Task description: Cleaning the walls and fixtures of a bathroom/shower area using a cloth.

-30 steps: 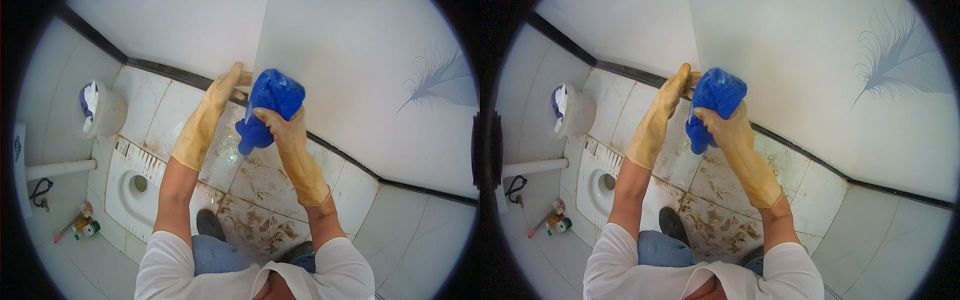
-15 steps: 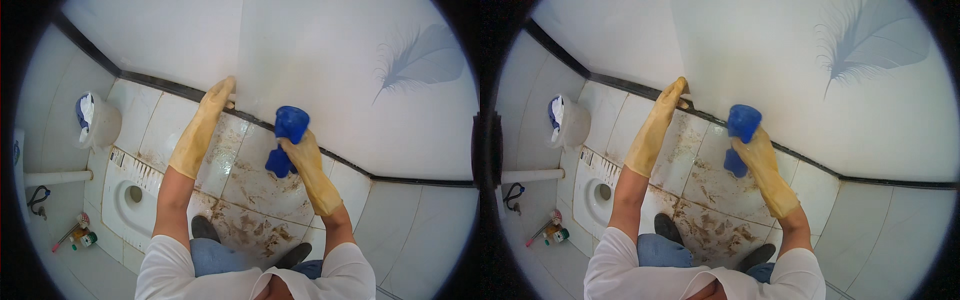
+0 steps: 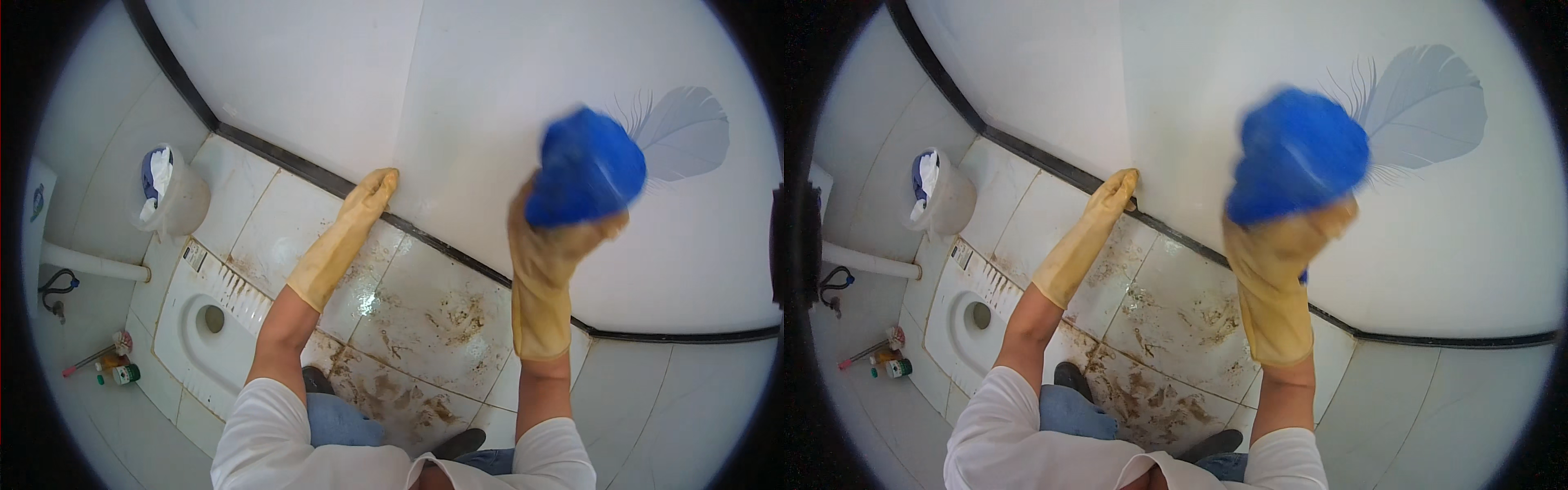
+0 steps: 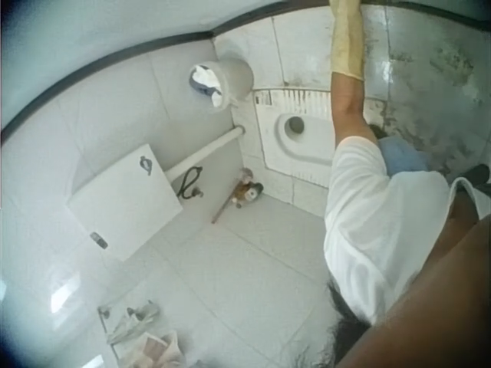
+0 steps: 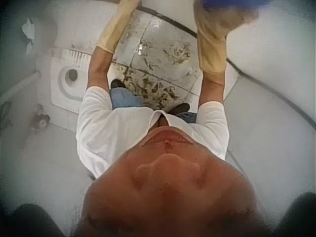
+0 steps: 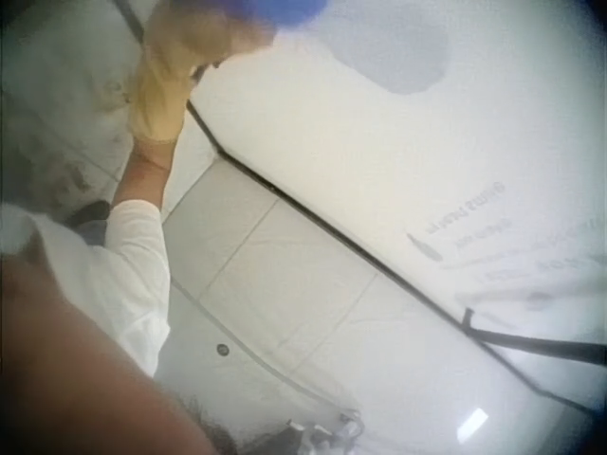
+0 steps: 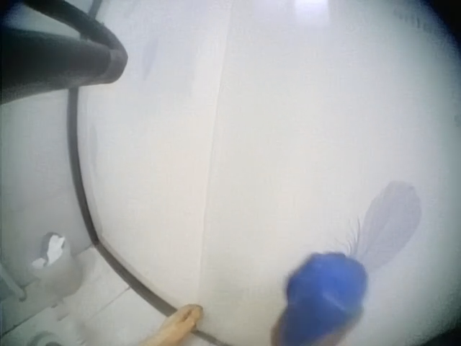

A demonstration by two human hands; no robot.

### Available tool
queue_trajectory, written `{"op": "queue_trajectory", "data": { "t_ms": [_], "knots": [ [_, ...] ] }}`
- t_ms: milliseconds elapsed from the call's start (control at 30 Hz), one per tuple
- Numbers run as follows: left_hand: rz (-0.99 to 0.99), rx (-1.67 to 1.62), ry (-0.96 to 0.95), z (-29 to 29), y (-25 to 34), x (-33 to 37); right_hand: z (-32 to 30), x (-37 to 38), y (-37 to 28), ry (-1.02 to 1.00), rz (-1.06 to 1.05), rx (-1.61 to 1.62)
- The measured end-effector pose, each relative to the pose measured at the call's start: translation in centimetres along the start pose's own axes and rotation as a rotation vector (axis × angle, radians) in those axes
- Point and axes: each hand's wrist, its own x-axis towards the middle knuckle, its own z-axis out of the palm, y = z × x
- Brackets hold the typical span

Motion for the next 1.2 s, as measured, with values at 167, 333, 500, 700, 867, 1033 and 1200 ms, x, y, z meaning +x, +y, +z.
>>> {"op": "queue_trajectory", "data": {
  "t_ms": [167, 333, 500, 700, 867, 1033, 1200],
  "knots": [
    [-0.006, -0.133, -0.039, -0.1, -0.1, 0.2, 6.2, 0.1, -3.9, -0.206, -0.561, -0.802],
    [0.374, 0.182, -0.286, -2.2, -7.1, 9.1, 10.4, -9.7, 1.9, -0.660, -0.535, -0.741],
    [0.020, -0.368, -0.223, -0.4, 0.7, 1.4, 6.3, -12.1, 6.2, -0.863, -0.499, -0.781],
    [0.035, -0.258, -0.165, -1.8, -2.1, 1.7, 1.7, -1.9, -1.4, -0.476, -0.101, -0.585],
    [0.031, -0.213, -0.007, 0.8, -1.0, 1.1, 2.3, 7.6, -10.3, -0.200, -0.471, -0.866],
    [0.050, -0.128, 0.029, 0.2, 0.6, 0.3, 7.5, 5.0, -9.7, -0.743, -0.347, -0.910],
    [0.126, -0.170, -0.035, 0.3, -3.1, 3.0, 8.4, -1.5, -4.1, -0.788, -0.289, -0.788]
  ]
}}
